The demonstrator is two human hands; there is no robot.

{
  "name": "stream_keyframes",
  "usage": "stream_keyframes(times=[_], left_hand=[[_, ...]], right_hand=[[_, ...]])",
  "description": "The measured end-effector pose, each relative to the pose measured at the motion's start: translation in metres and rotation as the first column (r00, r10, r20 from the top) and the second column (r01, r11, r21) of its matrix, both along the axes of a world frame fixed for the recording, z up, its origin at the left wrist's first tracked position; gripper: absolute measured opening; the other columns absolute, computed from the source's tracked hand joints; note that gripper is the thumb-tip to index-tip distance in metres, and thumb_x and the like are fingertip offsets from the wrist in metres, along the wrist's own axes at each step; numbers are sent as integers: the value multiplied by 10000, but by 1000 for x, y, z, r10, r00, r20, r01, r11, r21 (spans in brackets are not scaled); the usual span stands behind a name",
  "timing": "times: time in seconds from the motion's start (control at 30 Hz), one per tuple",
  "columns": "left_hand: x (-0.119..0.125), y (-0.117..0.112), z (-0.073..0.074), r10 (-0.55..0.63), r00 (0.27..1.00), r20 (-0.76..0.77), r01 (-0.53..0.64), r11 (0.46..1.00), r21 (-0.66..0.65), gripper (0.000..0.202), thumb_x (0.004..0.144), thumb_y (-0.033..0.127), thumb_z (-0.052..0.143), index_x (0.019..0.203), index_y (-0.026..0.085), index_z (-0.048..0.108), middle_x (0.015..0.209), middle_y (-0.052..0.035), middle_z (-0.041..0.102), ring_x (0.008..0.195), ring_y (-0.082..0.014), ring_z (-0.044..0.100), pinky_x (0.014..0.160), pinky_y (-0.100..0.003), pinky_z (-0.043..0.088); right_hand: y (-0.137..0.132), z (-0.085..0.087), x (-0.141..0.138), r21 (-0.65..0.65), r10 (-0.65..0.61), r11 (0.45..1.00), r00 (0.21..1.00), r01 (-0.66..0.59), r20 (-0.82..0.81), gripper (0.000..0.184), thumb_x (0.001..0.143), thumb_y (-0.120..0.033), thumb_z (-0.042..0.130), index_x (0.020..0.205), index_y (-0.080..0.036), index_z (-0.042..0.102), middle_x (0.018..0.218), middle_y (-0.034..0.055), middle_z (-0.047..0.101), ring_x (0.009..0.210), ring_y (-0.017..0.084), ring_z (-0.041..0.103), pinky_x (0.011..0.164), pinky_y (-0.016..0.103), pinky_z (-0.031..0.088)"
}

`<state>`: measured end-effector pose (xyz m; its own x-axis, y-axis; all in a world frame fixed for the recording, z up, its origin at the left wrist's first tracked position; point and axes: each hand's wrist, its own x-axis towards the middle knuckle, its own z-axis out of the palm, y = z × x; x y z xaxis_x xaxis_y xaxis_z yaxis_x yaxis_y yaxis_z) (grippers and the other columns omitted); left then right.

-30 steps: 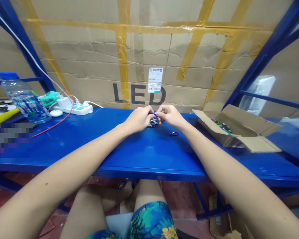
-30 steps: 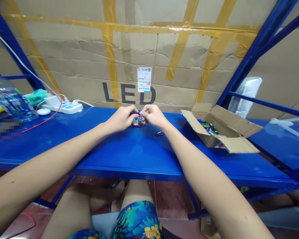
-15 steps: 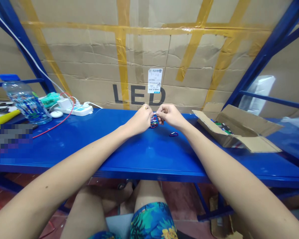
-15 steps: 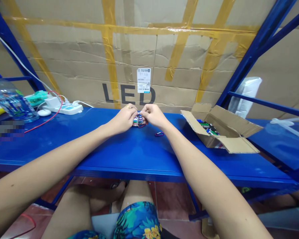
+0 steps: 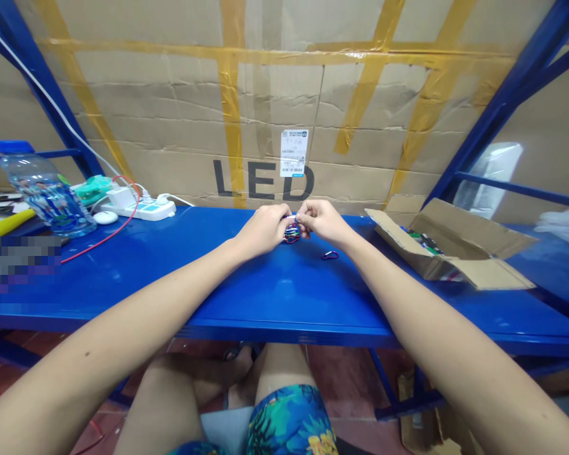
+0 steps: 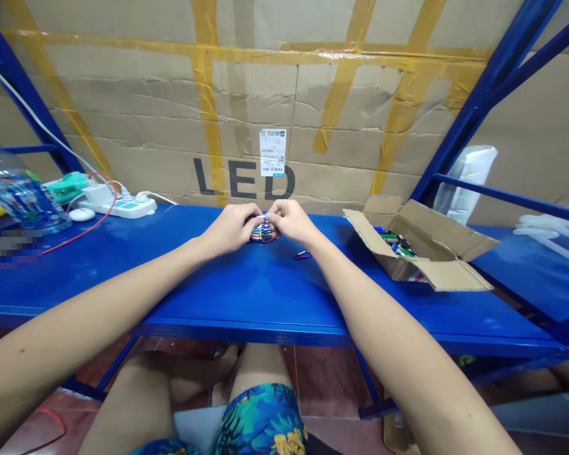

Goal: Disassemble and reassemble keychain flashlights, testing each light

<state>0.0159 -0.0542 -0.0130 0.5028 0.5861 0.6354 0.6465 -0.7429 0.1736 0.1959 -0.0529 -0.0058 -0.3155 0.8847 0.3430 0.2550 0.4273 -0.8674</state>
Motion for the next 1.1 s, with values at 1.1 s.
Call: stream_keyframes(times=[1.1], left_hand=[[1,1,1,-20,982,188,53,984,-171,149,919,211,506,1033,197,601,983,-58,720,887,-199,645,798,-334,472]], right_hand=[[-2,28,43,-165,84,986,803,18,590,192,756,-289,760,729,-168,613,626,30,635,546,137,572,468,245,432]])
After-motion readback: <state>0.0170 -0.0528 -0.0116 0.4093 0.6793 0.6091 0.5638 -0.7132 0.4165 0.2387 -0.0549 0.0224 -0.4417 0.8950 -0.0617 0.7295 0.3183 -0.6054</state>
